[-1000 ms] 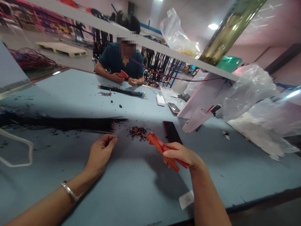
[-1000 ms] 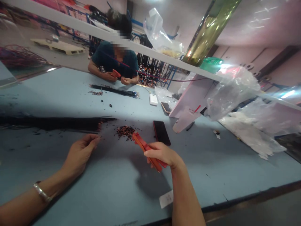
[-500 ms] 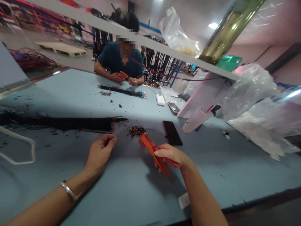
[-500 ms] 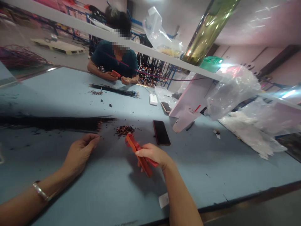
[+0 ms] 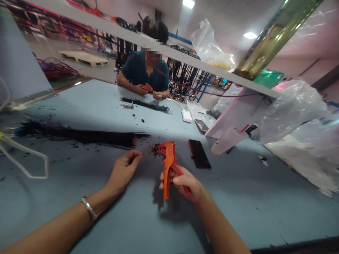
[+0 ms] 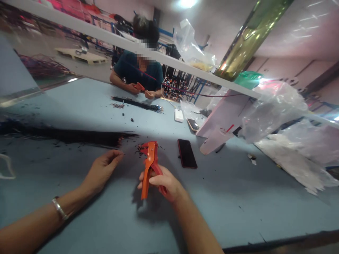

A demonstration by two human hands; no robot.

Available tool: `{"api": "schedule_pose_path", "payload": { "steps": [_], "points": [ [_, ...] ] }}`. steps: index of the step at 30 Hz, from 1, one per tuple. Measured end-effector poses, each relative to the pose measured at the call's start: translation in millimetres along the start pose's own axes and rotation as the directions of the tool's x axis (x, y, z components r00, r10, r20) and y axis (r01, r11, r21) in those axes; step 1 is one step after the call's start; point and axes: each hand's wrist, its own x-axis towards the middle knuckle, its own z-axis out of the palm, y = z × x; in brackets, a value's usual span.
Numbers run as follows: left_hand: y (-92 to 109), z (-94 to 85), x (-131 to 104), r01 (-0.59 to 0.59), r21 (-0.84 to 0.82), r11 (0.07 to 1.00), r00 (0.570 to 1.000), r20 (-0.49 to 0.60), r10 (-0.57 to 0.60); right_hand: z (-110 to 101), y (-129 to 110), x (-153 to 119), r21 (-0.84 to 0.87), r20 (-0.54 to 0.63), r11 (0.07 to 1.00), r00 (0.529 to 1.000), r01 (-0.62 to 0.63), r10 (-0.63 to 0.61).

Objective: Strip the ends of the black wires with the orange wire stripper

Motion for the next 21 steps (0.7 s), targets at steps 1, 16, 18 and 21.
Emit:
{"api": "schedule_pose_path", "payload": {
  "steps": [1, 16, 18, 21],
  "points": [
    [-0.7, -0.1, -0.4, -0.006, 0.022, 1.000, 1.000, 0.012, 0.006, 3.0, 3.0, 0.2, 0.037, 0.028, 0.999, 1.000, -0.013, 0.012],
    [-8.4, 1.7, -1.7, 0.007, -0.201, 0.979, 0.989, 0.144, 0.023, 13.9, 21.8, 3.3, 0.235, 0.198, 0.966, 0.978, -0.107, 0.060],
    [-8.7, 1.5, -1.7, 0.006, -0.213, 0.977, 0.991, 0.128, 0.022, 14.5, 22.1, 3.2, 0.216, 0.201, 0.971, 0.978, -0.101, 0.058],
    [-5.6, 0.6, -3.0, -0.029, -0.189, 0.982, 0.994, 0.102, 0.049, 15.3, 22.3, 3.0, 0.189, 0.201, 0.977, 0.978, -0.097, 0.058]
  ]
}}
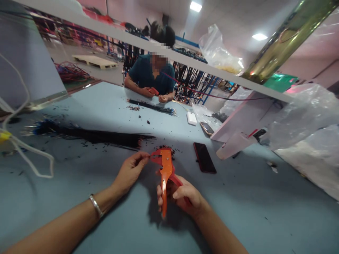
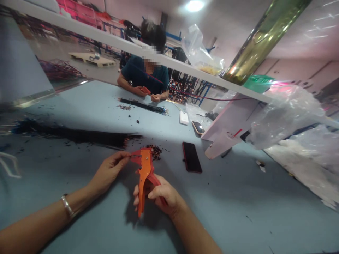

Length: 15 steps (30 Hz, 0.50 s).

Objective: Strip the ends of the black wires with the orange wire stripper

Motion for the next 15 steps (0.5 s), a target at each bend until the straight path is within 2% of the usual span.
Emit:
{"api": "schedule_pose_path", "payload": {
  "steps": [7, 15],
  "points": [
    [5.4, -1.3, -1.6, -0.039, 0.159, 0.986, 0.999, 0.020, 0.036, -2.9, -0.4, -0.4, -0.078, -0.016, 0.997, 1.000, -0.012, 0.010],
    [6.4, -2.7, -2.6, -0.093, 0.252, 0.963, 0.996, 0.031, 0.088, -8.2, -1.5, -3.1, -0.127, -0.041, 0.992, 0.999, 0.004, -0.009]
  ]
}}
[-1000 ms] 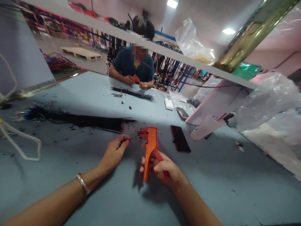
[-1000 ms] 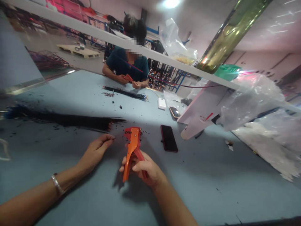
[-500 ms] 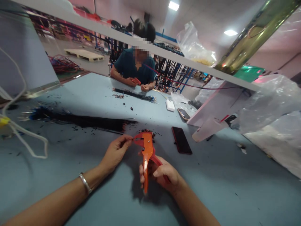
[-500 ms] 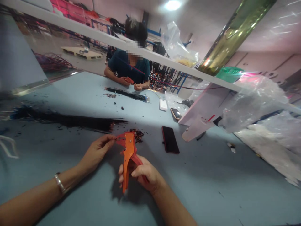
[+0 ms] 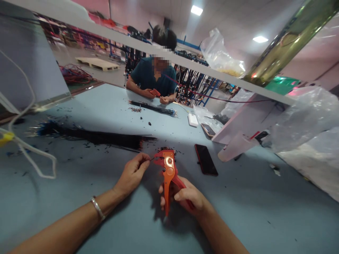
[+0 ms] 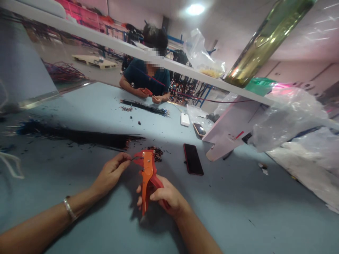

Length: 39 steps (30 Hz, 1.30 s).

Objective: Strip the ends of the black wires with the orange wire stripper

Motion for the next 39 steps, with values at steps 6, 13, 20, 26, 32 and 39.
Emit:
{"api": "schedule_pose_path", "payload": {
  "steps": [6, 13, 20, 26, 32, 39],
  "points": [
    [1.0, 1.4, 1.0, 0.030, -0.148, 0.989, 0.999, 0.014, -0.029, -0.3, -4.2, -1.5, -0.043, -0.016, 0.999, 1.000, -0.004, 0.004],
    [-2.4, 2.0, 2.8, 0.046, -0.220, 0.974, 0.999, -0.001, -0.048, -1.5, -7.5, -2.1, -0.095, -0.040, 0.995, 0.999, 0.029, -0.032],
    [0.7, 0.8, 1.7, 0.020, -0.186, 0.982, 1.000, 0.022, -0.016, -1.2, -9.0, -3.2, -0.130, -0.052, 0.991, 0.998, -0.028, 0.021],
    [3.0, 0.2, 1.9, 0.007, -0.142, 0.990, 1.000, 0.025, -0.003, -0.6, -8.7, -2.0, -0.146, -0.056, 0.989, 0.998, -0.015, 0.007],
    [4.2, 0.9, 2.0, 0.005, -0.142, 0.990, 0.999, 0.044, 0.001, 1.0, -9.6, -0.3, -0.183, -0.058, 0.983, 0.998, -0.025, 0.014],
    [3.5, 0.7, 1.6, -0.005, -0.102, 0.995, 0.997, 0.080, 0.013, 2.6, -9.0, -0.4, -0.218, -0.064, 0.976, 0.998, -0.024, 0.010]
  ]
}}
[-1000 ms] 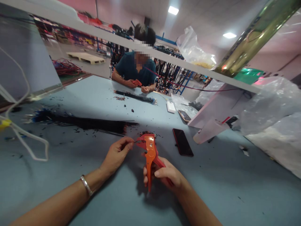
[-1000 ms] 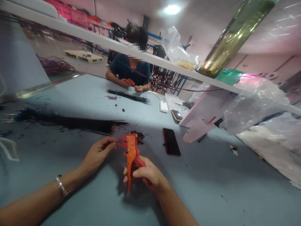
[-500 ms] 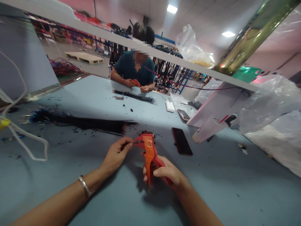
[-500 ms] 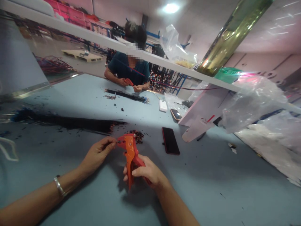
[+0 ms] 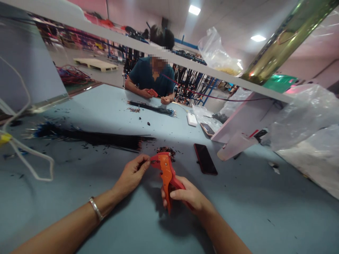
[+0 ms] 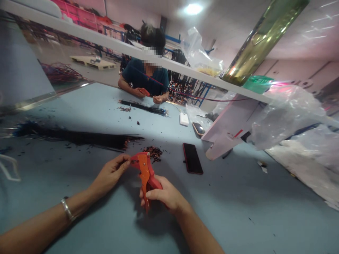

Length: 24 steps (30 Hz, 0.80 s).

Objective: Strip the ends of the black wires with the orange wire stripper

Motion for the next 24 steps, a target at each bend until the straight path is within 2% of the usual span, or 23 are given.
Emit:
{"api": "schedule_pose_path", "payload": {
  "steps": [10, 15, 24],
  "points": [
    [-2.8, 0.1, -0.4, -0.006, -0.059, 0.998, 1.000, 0.022, 0.007, 1.3, 5.9, 2.5, -0.028, -0.040, 1.000, 0.999, -0.002, 0.001],
    [-5.0, -0.5, -0.5, -0.022, -0.074, 0.997, 1.000, 0.012, 0.022, 3.4, 6.1, 3.8, -0.066, -0.033, 0.997, 0.999, 0.035, -0.037],
    [1.1, -0.7, -1.3, 0.014, -0.117, 0.993, 1.000, -0.002, -0.014, 6.6, 10.3, 5.4, -0.061, -0.054, 0.997, 0.997, 0.047, -0.050]
  ]
}}
